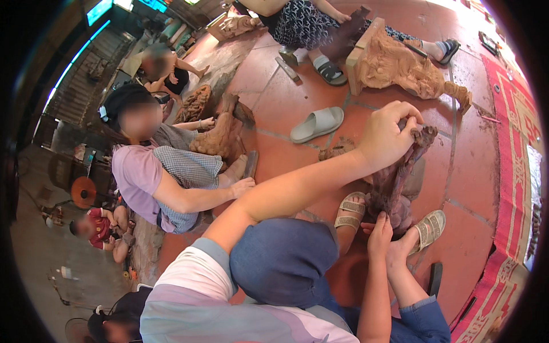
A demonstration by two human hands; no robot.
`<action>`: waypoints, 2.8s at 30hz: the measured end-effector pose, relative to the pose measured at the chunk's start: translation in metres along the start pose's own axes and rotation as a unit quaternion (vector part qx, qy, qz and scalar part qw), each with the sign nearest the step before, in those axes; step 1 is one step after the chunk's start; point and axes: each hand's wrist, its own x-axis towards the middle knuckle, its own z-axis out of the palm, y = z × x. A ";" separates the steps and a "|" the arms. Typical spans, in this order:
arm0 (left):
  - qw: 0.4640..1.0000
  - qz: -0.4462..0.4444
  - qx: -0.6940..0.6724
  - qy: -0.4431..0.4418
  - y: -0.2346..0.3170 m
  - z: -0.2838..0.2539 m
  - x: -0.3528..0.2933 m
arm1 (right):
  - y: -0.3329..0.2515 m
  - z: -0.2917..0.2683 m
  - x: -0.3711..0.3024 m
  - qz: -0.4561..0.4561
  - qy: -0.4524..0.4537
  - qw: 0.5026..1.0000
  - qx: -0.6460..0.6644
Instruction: The person sits on the floor and uses a chisel and a flat tool to carve and shape a piece of dark wood. They repeatedly scrape, chip, and refine the surface of the wood, turning it to access different areas.
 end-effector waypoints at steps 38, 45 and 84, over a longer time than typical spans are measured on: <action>1.000 -0.008 -0.016 -0.002 -0.001 0.002 0.002 | -0.009 0.000 -0.016 -0.025 -0.004 1.000 -0.010; 1.000 0.000 -0.010 -0.004 -0.003 0.000 0.002 | 0.003 0.002 -0.006 0.000 -0.010 0.999 0.039; 0.999 -0.014 -0.015 -0.033 -0.001 -0.004 0.004 | -0.010 -0.001 0.002 -0.008 -0.029 0.999 -0.017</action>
